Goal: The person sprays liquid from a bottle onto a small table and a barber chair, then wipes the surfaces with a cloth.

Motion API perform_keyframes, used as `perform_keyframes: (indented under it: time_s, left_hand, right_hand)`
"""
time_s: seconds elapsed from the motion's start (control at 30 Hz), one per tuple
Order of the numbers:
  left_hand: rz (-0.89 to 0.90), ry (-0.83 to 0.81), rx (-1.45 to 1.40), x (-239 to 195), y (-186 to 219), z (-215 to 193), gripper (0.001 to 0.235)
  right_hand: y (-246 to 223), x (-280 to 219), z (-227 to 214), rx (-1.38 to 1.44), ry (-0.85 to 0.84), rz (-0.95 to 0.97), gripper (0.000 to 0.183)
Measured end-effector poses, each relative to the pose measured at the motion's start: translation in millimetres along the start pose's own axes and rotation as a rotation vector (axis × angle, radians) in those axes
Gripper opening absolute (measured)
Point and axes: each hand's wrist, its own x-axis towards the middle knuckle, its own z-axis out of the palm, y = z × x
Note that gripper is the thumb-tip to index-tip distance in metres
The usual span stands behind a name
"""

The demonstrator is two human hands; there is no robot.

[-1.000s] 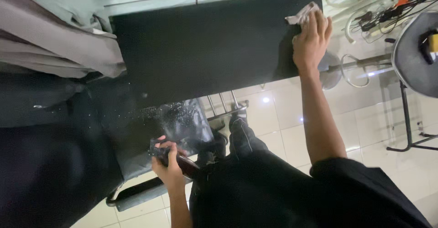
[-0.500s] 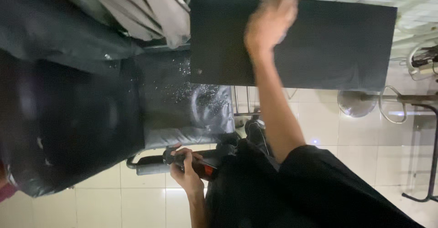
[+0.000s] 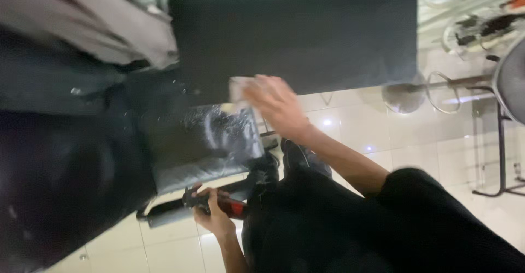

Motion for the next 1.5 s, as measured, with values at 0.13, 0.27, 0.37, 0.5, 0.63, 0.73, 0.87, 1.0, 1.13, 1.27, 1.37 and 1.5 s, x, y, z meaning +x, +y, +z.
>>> perform_keyframes:
  time_s: [0.13, 0.27, 0.37, 0.5, 0.63, 0.73, 0.87, 1.0, 1.13, 1.27, 1.37, 1.5]
  left_hand:
    - [0.036, -0.037, -0.004, 7, -9, 10, 0.038]
    - [0.025, -0.028, 0.064, -3, -5, 13, 0.038]
    - [0.054, -0.020, 0.037, -7, -1, 7, 0.036]
    - [0.051, -0.061, -0.053, -14, -13, -16, 0.037]
    - [0.065, -0.039, -0.057, -4, -37, -40, 0.037]
    - [-0.073, 0.075, 0.067, -8, -37, -59, 0.027]
    - [0.167, 0.056, -0.003, -22, -14, -55, 0.038]
    - [0.176, 0.108, 0.019, -47, -22, -74, 0.033]
    - [0.083, 0.137, 0.017, -60, -29, -84, 0.037]
    - [0.115, -0.064, -0.026, -86, -43, -84, 0.049]
    - [-0.142, -0.344, -0.167, -99, -54, -82, 0.055]
    - [-0.395, -0.885, -0.158, -144, -95, -56, 0.037]
  right_hand:
    - [123, -69, -30, -0.129, 0.443, 0.107, 0.049]
    - [232, -109, -37, -0.279, 0.646, 0.230, 0.029]
    - [281, -91, -29, -0.387, 0.574, 0.537, 0.031]
    - [281, 2, -4, -0.180, 0.578, 0.756, 0.038]
    - [136, 88, 58, -0.341, 0.576, 0.259, 0.042]
    - [-8, 123, 94, 0.032, 0.487, 0.188, 0.046]
    - [-109, 108, 82, 0.000, 0.408, -0.148, 0.021]
    - [-96, 50, 74, 0.090, 0.344, -0.489, 0.037]
    - [-36, -37, 74, 0.097, 0.144, -0.545, 0.039]
    - [-4, -183, 77, 0.699, -0.181, 0.391, 0.034]
    - [-32, -259, 67, 1.028, -0.123, 0.791, 0.057]
    - [-97, -308, 41, 1.409, -0.276, 0.526, 0.078]
